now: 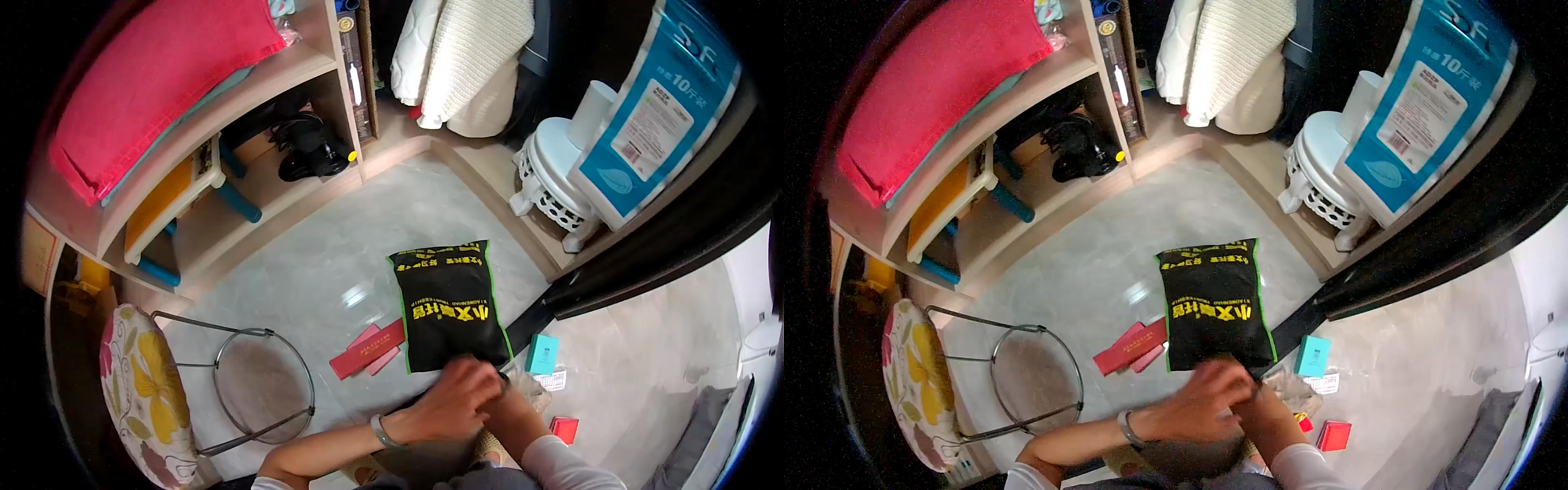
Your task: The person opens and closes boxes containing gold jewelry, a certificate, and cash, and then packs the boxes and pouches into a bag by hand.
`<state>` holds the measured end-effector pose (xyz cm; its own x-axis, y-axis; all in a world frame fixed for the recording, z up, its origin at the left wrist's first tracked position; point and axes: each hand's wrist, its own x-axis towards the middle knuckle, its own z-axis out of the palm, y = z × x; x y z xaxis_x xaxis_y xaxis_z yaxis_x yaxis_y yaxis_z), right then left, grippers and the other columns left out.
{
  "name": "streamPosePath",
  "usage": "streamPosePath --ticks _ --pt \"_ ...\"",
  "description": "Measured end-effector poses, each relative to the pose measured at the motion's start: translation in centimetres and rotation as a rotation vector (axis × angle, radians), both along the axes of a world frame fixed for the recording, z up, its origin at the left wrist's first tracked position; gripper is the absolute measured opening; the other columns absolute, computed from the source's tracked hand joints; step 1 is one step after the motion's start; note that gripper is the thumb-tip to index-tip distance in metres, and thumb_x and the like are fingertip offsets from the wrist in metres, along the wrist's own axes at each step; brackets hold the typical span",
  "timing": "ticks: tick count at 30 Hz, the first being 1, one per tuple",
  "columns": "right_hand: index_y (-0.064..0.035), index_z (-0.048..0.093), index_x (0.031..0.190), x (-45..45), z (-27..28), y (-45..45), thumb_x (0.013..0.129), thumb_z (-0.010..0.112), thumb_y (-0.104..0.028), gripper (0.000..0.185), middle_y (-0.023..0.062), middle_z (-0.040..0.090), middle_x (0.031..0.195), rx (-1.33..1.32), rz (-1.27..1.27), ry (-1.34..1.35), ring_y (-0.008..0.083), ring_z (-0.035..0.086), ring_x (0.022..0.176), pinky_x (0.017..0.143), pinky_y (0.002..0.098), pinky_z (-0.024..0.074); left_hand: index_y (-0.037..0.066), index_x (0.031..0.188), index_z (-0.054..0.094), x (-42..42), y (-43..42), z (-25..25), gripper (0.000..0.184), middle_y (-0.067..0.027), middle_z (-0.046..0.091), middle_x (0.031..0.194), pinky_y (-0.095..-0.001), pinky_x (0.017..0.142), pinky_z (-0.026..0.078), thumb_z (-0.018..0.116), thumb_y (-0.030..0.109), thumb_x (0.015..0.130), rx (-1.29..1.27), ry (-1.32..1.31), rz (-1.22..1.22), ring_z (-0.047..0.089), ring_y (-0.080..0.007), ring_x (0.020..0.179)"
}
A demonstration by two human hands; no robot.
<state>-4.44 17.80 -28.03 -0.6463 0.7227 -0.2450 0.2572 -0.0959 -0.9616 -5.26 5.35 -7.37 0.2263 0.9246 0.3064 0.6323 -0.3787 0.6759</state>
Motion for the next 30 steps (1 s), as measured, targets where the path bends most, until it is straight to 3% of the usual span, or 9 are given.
streamPosePath --ticks 1,3,5,6,7,10,24,28,30 --pt "-0.0051 0.05 0.132 0.2 -0.3 -0.1 0.092 0.058 -0.026 0.046 0.0136 0.062 0.119 0.04 0.0 -0.038 0.0232 0.06 0.11 0.096 0.0404 0.0476 0.001 0.115 0.056 -0.7 -0.3 -0.7 0.052 -0.0147 0.053 0.118 -0.0449 0.098 0.041 0.075 0.03 0.077 0.0 -0.004 0.004 0.051 -0.0349 0.112" --pt "-0.0045 0.05 0.132 0.9 -0.6 -0.1 0.092 0.058 -0.024 0.045 0.014 0.062 0.119 0.119 -0.003 -0.097 0.0234 0.06 0.11 0.096 0.0401 0.0476 -0.001 0.119 0.052 -1.7 -0.9 -4.0 0.064 -0.0183 0.048 0.122 -0.0462 0.096 0.041 0.077 0.034 0.072 -0.187 0.458 0.516 0.05 -0.036 0.111" --pt "-0.0039 0.05 0.131 1.6 -0.6 0.0 0.092 0.058 -0.023 0.045 0.0145 0.062 0.119 0.174 0.001 -0.143 0.0235 0.06 0.11 0.096 0.0398 0.0476 -0.003 0.12 0.05 -3.0 -1.2 -8.9 0.068 -0.0202 0.053 0.114 -0.0466 0.09 0.044 0.077 0.035 0.07 -0.351 0.5 0.572 0.056 -0.0354 0.104" --pt "-0.0036 0.051 0.131 2.0 -0.8 0.0 0.092 0.057 -0.022 0.044 0.0148 0.062 0.119 0.205 0.0 -0.171 0.0236 0.06 0.109 0.095 0.0397 0.0476 -0.003 0.118 0.052 -3.6 -0.9 -9.9 0.052 -0.0198 0.059 0.102 -0.0443 0.078 0.049 0.069 0.027 0.078 -0.508 0.452 0.519 0.062 -0.0339 0.089" --pt "-0.0033 0.051 0.131 2.2 -1.0 0.3 0.092 0.057 -0.022 0.044 0.015 0.062 0.119 0.238 -0.003 -0.195 0.0237 0.06 0.109 0.095 0.0395 0.0476 -0.003 0.118 0.052 -3.4 -1.0 -10.7 0.052 -0.0198 0.059 0.102 -0.0443 0.078 0.049 0.069 0.027 0.078 -0.507 0.45 0.524 0.062 -0.0339 0.089" --pt "-0.0024 0.051 0.13 3.1 -1.6 1.1 0.092 0.057 -0.02 0.043 0.0157 0.062 0.119 0.323 -0.016 -0.268 0.0239 0.06 0.109 0.095 0.0391 0.0476 -0.003 0.113 0.056 -1.8 -0.9 -9.8 0.032 -0.0188 0.062 0.093 -0.0398 0.063 0.052 0.049 0.008 0.084 -0.204 0.275 0.297 0.064 -0.0315 0.076" --pt "0.0017 0.053 0.127 5.2 -3.6 5.0 0.092 0.055 -0.011 0.037 0.0191 0.062 0.119 0.537 -0.011 -0.478 0.0248 0.059 0.107 0.092 0.037 0.0476 -0.003 0.113 0.055 -0.6 0.3 -11.5 0.035 -0.0183 0.061 0.092 -0.0449 0.062 0.051 0.057 0.009 0.081 -0.169 0.138 0.235 0.062 -0.0356 0.074" --pt "0.0028 0.053 0.126 8.7 -1.6 5.2 0.091 0.054 -0.009 0.036 0.0201 0.062 0.118 0.642 0.022 -0.438 0.0251 0.059 0.107 0.092 0.0364 0.0477 0.002 0.11 0.056 -2.5 1.5 -8.9 0.031 -0.0202 0.063 0.076 -0.0464 0.061 0.051 0.06 0.023 0.087 -0.278 0.125 0.445 0.065 -0.0367 0.072" --pt "0.0034 0.053 0.125 11.7 -0.3 4.5 0.091 0.054 -0.007 0.035 0.0206 0.062 0.118 0.845 0.072 -0.438 0.0252 0.059 0.107 0.091 0.0361 0.0477 0.006 0.112 0.054 -3.6 2.4 -6.8 0.032 -0.0176 0.058 0.1 -0.0452 0.067 0.052 0.062 0.009 0.081 -0.227 0.042 0.496 0.062 -0.0376 0.085"
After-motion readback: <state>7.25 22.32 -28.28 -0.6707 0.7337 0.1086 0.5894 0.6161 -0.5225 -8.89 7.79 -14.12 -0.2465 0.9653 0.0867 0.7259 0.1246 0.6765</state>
